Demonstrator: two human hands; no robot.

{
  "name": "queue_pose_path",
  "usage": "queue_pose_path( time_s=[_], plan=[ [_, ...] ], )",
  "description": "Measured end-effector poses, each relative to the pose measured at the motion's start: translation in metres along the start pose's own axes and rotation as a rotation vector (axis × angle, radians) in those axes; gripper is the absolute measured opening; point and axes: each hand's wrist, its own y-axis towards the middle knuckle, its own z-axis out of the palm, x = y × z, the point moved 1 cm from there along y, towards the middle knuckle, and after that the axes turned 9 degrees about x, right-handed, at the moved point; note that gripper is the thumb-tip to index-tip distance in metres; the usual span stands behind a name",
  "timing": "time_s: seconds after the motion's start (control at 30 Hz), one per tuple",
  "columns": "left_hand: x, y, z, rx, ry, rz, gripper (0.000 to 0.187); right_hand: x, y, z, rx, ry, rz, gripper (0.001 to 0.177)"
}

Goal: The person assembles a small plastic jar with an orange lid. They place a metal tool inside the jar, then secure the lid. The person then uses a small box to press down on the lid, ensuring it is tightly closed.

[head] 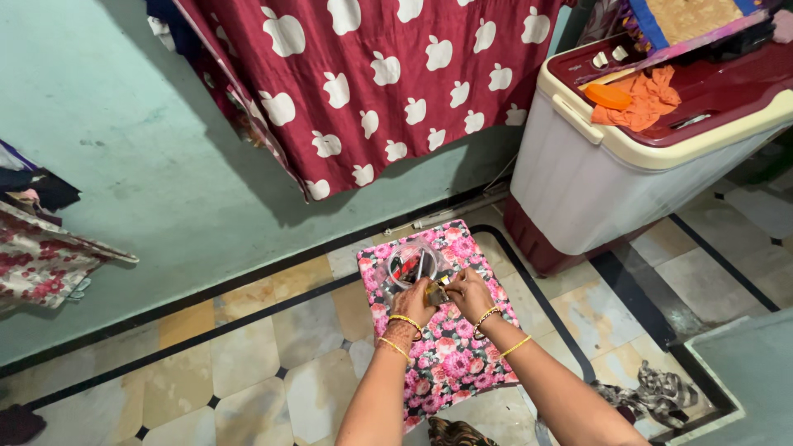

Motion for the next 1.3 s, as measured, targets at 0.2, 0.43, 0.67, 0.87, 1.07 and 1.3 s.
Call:
queue_pose_path(
  time_s=[0.2, 0.43, 0.67, 0.87, 1.07, 1.3],
  plan=[
    [-0.011, 0.002, -0.012, 0.018, -0.009, -0.042, 0.068, -0.001, 0.010, -0.007, -0.038, 0.255, -0.007, 0.019],
    [-0.004, 0.019, 0.007, -0.217, -0.162, -0.018, 0.080, -0.046, 0.014, -0.032, -0.182, 0.292, 0.233, 0.014],
    [-0.007, 0.021, 0.021, -0.218, -0.149, -0.157, 0.082, -0.117, -0.017, -0.003, 0.115, -0.104, 0.269, 0.023],
    [-0.023, 0.010, 0.003, -0.173, -0.108, -0.127, 0.078, -0.135, -0.034, 0.029, 0.631, -0.317, 0.429, 0.042],
    [-0.033, 0.004, -0.007, -0.169, -0.109, -0.134, 0.077, -0.141, -0.013, 0.056, 0.885, -0.551, 0.426, 0.061],
    [-0.037, -0.003, -0.014, -0.107, -0.125, -0.184, 0.071, -0.165, 0.047, 0.088, 0.954, -0.635, 0.427, 0.064]
  ],
)
